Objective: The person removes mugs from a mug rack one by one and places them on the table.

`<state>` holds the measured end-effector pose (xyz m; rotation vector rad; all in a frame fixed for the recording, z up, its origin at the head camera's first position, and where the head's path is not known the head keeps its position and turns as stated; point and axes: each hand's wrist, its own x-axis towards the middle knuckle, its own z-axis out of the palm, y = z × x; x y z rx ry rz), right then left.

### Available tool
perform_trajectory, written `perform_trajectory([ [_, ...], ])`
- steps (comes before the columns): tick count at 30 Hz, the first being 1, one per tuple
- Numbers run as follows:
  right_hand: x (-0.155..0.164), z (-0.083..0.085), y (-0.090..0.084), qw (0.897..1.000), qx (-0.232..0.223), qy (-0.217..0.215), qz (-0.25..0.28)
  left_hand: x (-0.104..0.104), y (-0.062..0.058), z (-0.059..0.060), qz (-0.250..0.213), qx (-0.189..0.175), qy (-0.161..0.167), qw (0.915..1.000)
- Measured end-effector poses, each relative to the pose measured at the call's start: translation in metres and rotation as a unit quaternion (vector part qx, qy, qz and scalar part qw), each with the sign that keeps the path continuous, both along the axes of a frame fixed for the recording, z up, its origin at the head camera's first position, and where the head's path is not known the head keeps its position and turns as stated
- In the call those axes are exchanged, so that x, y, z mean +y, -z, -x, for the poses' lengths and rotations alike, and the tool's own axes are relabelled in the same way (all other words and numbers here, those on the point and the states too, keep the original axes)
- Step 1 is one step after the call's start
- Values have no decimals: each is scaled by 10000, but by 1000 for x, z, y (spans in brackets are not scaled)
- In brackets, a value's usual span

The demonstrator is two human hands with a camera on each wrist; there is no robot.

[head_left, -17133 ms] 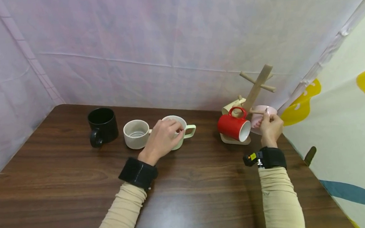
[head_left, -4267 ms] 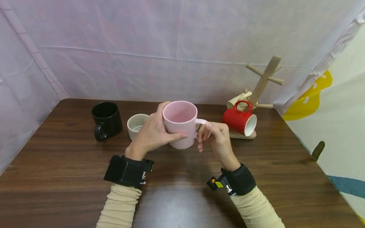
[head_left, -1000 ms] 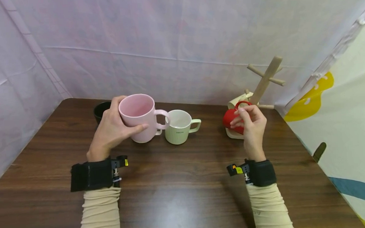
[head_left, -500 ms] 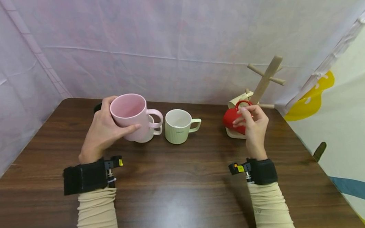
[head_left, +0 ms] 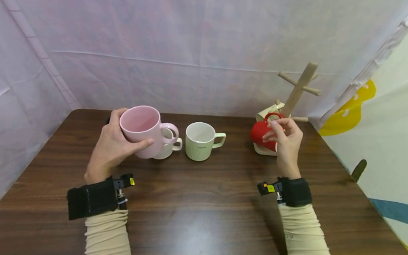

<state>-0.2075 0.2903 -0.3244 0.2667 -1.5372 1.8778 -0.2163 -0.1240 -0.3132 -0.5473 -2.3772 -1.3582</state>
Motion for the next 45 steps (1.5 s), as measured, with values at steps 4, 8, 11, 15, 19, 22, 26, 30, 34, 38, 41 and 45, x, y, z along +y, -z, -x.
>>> perform_trajectory([
  [4,1,0,0,9999,9,80,-64,-6,1,-1,62,-119,-122,9998],
  [8,2,-1,0,9997,4,168,-164,-12,2,-2,148,-189,-249,9994],
  [11,3,0,0,9996,6,204,-191,-15,2,-2,193,-239,-319,9990],
  [15,3,0,1,9996,4,216,-184,-18,2,-1,260,-315,-342,9986],
  [19,3,0,1,9998,61,146,-82,-20,2,-1,310,-416,-324,9981],
  [22,3,0,2,9999,88,130,-59,-20,2,-2,330,-489,-333,9977],
  [26,4,1,2,9997,74,187,-99,-22,2,-2,371,-475,-353,9976],
  [30,5,1,2,9996,61,228,-122,-24,3,-2,433,-424,-371,9975],
  [34,6,2,2,9996,49,240,-131,-28,5,-2,457,-447,-420,9971],
  [38,6,2,3,9995,33,269,-135,-32,6,-4,474,-487,-491,9965],
  [41,6,1,3,9994,14,300,-164,-34,6,-5,499,-518,-545,9959],
  [45,6,0,1,9992,-43,336,-209,-36,6,-6,519,-596,-549,9954],
])
